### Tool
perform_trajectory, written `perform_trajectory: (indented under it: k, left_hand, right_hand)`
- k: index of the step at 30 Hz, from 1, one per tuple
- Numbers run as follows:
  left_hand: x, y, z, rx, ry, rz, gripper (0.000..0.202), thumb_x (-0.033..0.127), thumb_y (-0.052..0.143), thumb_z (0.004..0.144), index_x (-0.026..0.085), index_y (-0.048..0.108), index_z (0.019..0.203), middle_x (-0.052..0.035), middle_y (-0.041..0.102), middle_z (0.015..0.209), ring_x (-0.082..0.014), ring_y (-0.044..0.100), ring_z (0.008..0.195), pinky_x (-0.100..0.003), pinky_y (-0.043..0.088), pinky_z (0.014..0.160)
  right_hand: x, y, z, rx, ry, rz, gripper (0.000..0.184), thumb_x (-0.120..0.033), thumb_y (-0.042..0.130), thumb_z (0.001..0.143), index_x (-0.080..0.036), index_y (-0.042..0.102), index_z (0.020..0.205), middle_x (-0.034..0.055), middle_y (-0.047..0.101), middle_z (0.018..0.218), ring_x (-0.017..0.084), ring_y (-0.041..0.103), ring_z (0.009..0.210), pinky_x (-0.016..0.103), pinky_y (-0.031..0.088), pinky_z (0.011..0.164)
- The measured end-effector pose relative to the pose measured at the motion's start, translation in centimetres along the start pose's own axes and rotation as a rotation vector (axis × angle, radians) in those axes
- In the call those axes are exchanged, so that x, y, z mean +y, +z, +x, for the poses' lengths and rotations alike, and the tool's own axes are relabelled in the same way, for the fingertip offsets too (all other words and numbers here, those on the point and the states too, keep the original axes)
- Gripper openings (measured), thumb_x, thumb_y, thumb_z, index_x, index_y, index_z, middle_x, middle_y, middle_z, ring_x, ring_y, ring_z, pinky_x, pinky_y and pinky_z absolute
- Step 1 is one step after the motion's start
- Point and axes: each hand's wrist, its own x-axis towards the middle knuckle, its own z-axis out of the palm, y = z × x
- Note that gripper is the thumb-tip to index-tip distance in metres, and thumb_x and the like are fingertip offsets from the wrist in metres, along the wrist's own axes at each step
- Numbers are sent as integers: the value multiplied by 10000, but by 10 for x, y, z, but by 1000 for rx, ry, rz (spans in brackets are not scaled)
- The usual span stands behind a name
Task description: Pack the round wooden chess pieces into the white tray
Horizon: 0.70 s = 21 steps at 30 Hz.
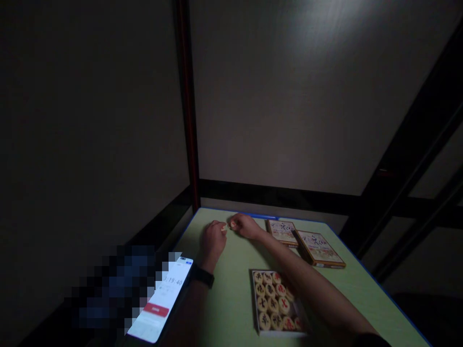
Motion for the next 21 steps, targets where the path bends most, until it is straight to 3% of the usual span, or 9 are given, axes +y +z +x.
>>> perform_trajectory:
  k: [4,8,12,15,21]
  left_hand:
    - [0,4,9,-65,-31,48,242,119,540,895,188,745,1005,-88,722,1056,-192,654,974,-264,453,830]
    - [-2,7,10,-83,-22,87,258,112,493,912,176,741,946,-106,735,1003,-201,664,925,-270,445,778]
    - [-4,9,7,-103,63,47,230,95,534,875,188,735,937,-87,743,996,-188,661,933,-253,444,796]
    - [1,8,-1,-184,183,-42,226,107,576,840,213,743,949,-54,754,984,-177,666,918,-244,457,806]
    - [15,1,-26,-302,358,-183,253,91,603,761,212,767,910,-41,771,931,-177,679,863,-253,492,817]
  right_hand:
    - [-1,10,12,-33,-14,-4,241,-32,560,754,-166,667,922,41,698,856,179,610,776,242,402,683]
    - [-3,14,6,-42,-44,-4,209,-62,598,765,-163,667,935,65,699,872,205,611,822,270,415,736]
    - [-3,7,-21,-41,-65,33,141,-109,650,783,-166,666,910,68,693,874,208,613,844,289,431,796]
    - [-1,-1,-49,-34,-62,76,131,-116,681,774,-172,667,891,59,694,876,206,622,864,294,445,816]
    - [4,-17,-99,-23,31,358,118,-138,638,812,-156,664,927,27,704,832,156,638,750,241,478,688]
